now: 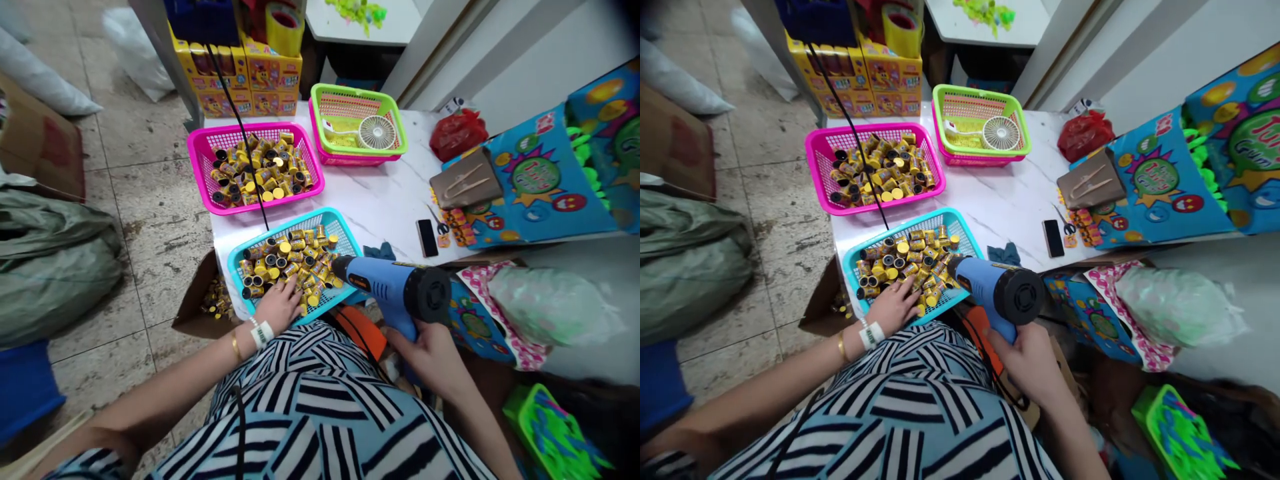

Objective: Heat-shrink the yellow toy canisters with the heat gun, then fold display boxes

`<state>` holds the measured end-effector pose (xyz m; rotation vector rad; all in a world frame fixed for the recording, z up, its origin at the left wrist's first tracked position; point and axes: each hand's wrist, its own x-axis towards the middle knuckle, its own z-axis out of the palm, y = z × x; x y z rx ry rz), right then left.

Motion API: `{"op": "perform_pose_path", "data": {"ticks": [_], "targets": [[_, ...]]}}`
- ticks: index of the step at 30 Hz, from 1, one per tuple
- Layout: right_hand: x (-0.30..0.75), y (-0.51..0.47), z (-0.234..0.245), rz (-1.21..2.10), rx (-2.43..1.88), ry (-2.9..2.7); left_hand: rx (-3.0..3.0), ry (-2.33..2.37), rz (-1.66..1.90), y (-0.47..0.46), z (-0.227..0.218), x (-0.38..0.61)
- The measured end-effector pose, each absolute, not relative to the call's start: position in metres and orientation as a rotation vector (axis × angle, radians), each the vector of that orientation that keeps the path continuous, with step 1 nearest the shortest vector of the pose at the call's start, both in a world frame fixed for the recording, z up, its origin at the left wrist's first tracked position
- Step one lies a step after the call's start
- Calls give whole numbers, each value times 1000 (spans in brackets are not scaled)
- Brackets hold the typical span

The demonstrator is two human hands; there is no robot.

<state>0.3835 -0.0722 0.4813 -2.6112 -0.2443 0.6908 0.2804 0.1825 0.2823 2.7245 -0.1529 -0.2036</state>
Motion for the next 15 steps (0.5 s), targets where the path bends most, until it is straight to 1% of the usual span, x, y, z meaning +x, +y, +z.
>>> {"op": "perform_pose_path", "data": {"ticks": [5,8,11,13,15], "targets": [[394,-60,480,731,-2654,-275,2772,-39,-233,150,277,354],[395,-63,484,677,-2719,-277,2779,58,-196,149,287,393],[389,-71,487,699,-2738,-301,2759,145,-131,163,299,399],[385,-75,486,785,-2724,-323,2755,4,-114,173,300,386],[384,-75,481,867,-2718,-352,2752,-259,-107,180,296,368]]}}
